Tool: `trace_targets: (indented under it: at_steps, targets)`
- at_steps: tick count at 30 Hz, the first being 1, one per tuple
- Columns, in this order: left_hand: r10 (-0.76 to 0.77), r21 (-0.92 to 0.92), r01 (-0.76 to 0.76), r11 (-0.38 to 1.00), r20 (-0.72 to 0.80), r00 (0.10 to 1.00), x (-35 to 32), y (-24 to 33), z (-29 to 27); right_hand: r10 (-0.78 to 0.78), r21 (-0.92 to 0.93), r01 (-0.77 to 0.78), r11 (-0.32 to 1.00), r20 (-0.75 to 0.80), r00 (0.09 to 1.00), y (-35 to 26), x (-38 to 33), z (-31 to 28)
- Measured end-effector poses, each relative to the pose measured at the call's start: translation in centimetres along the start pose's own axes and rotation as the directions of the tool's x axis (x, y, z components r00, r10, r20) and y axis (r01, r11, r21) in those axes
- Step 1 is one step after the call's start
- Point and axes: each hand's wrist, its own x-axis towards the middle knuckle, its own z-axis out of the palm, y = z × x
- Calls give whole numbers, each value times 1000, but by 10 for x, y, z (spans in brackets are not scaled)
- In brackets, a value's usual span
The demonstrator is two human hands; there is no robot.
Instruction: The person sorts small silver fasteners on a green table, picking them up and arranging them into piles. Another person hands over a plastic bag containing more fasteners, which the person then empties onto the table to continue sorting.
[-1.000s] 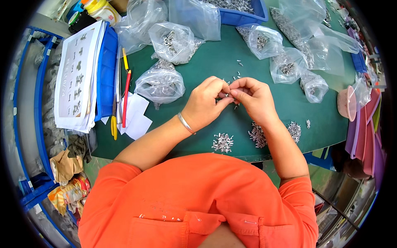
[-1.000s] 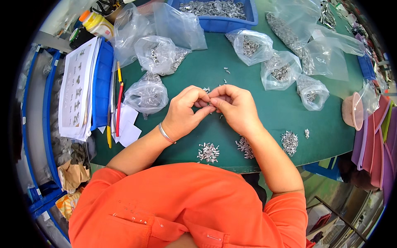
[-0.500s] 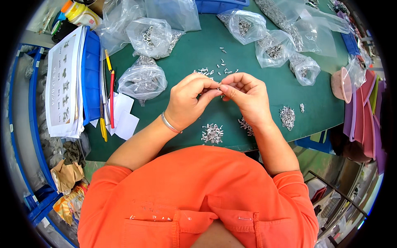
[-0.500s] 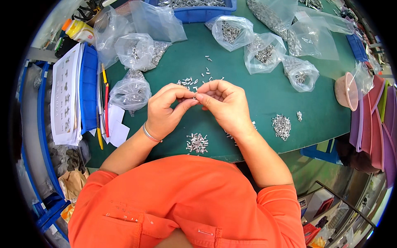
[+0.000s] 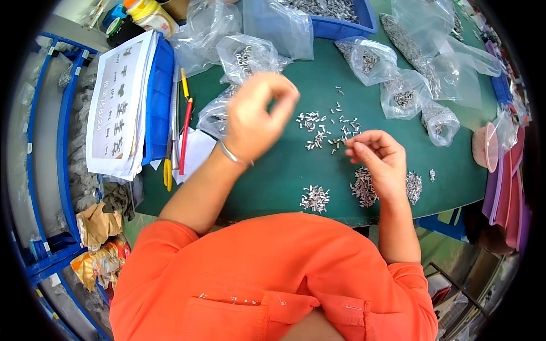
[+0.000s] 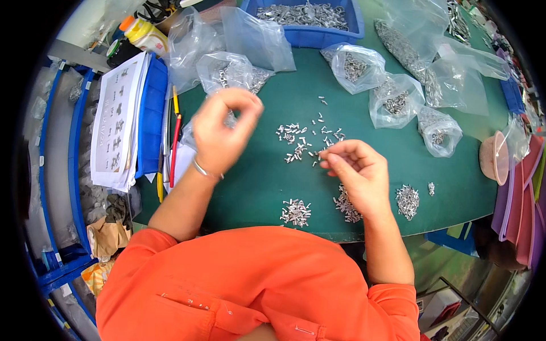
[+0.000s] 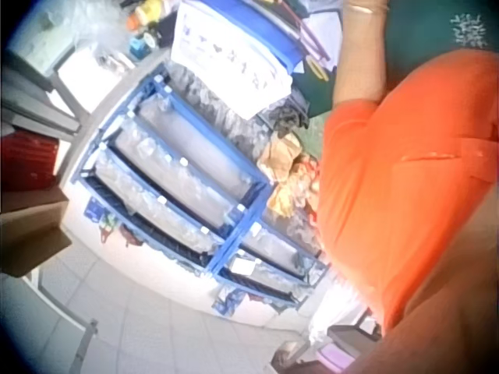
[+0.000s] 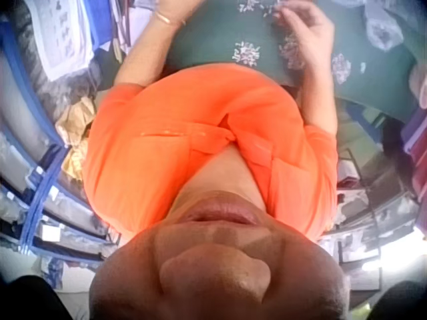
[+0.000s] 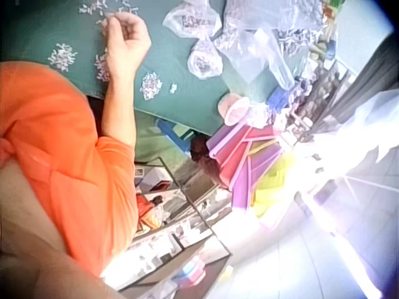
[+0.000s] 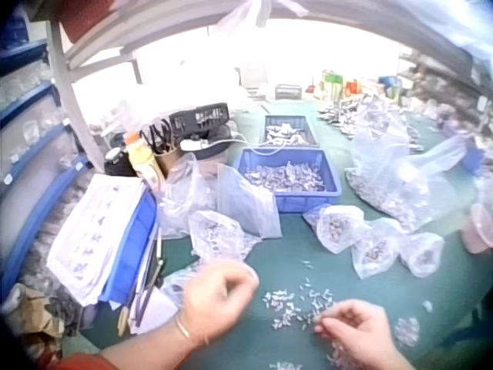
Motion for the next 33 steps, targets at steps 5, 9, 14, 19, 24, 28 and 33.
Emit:
trace_targets:
  at_steps: [5, 9, 14, 19, 24, 28, 33]
  targets:
    - [-255, 375, 238, 896, -4, 967, 34, -58, -32, -49, -12, 48, 999, -68, 996, 1, -5, -12]
    - [-309, 543, 198, 816, 119, 944, 34, -65, -36, -149, -233, 122, 965, -101, 984, 9, -3, -17]
    - [-53, 192, 14, 981, 197, 979, 14, -12, 5, -396, -713, 502, 490, 331, 856, 12, 6, -16]
    - [-106, 93, 69, 993, 483, 869, -35, 10, 38, -469, -682, 524, 511, 289, 834, 6, 35, -14]
    - [-158, -16, 185, 983, 455, 877, -36, 5, 43, -499, -706, 582, 405, 362, 787, 9, 76, 2]
    - [-212, -6, 236, 972, 419, 883, -32, 6, 37, -451, -722, 613, 321, 453, 769, 20, 98, 6]
    - [-188, -5, 210, 978, 426, 885, -36, 6, 35, -423, -720, 522, 458, 340, 840, 12, 84, -2]
